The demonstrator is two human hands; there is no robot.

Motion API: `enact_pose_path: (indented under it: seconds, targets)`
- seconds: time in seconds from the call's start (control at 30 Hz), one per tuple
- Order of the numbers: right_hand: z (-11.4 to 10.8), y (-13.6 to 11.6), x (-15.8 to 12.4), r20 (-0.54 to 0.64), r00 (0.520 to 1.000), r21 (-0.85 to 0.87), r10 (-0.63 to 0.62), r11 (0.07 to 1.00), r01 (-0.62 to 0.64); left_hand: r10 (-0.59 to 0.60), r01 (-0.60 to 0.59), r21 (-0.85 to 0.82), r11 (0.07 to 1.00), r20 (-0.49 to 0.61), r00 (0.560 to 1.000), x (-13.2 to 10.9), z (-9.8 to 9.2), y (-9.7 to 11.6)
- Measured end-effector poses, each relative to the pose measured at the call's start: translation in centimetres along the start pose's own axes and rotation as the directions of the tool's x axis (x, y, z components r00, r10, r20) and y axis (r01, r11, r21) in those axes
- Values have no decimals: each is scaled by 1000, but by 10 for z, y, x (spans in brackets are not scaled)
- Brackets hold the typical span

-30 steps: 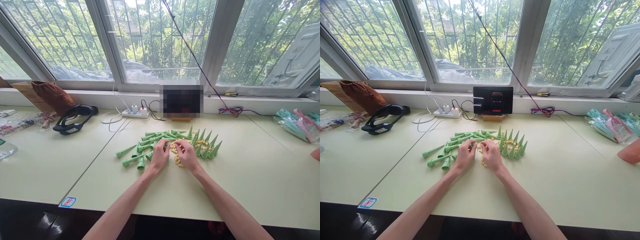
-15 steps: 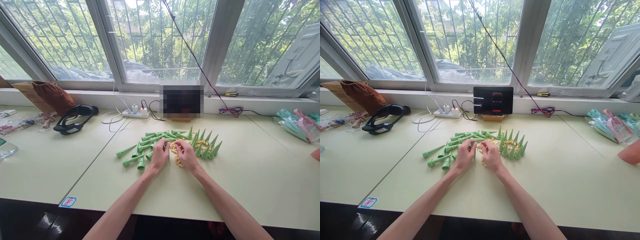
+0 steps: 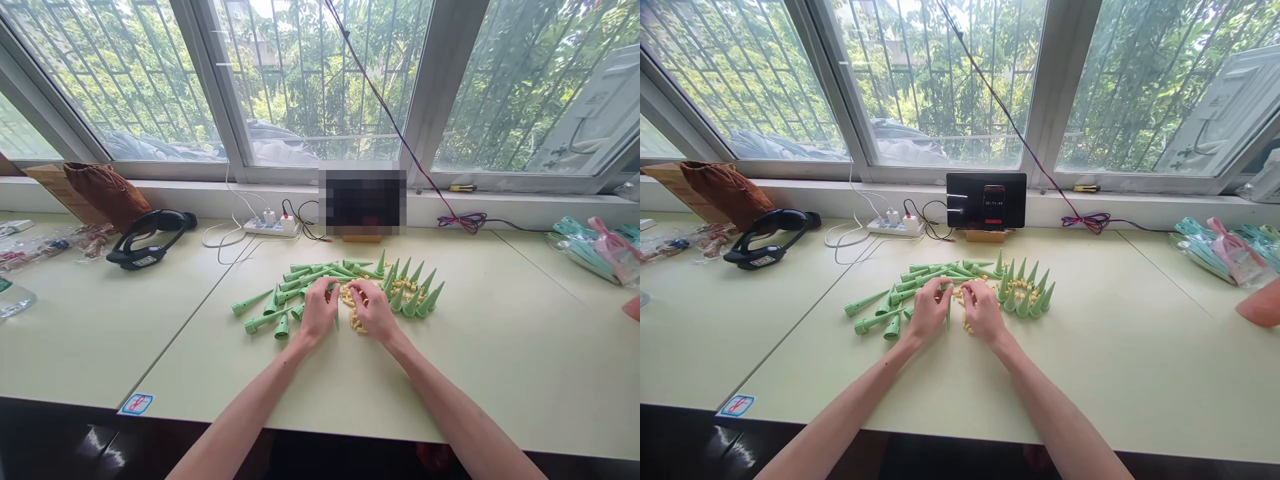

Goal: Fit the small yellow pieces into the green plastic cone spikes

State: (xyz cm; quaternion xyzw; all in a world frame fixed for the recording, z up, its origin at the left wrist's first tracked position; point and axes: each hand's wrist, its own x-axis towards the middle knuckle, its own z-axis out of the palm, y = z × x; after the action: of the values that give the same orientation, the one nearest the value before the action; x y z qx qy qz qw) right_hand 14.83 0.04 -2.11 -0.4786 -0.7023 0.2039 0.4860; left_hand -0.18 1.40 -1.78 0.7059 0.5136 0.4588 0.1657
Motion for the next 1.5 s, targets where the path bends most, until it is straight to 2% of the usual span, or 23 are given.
enact_pose_path:
  seconds: [0.3,0.83,1.5]
  targets:
    - [0,-1,0,-8,1000,19,12,1000,-12,7,-8,-9,1000,-47,999,1,0,0]
    - [1,1,-1,11,1000,40,27,999,-27,17,-18,-10,1000,-21,1000,0,0,0]
    - [-2,-2,0,37,999,87,21,996,-24,50,-52,-106,993,-23,998,-1,-1,3]
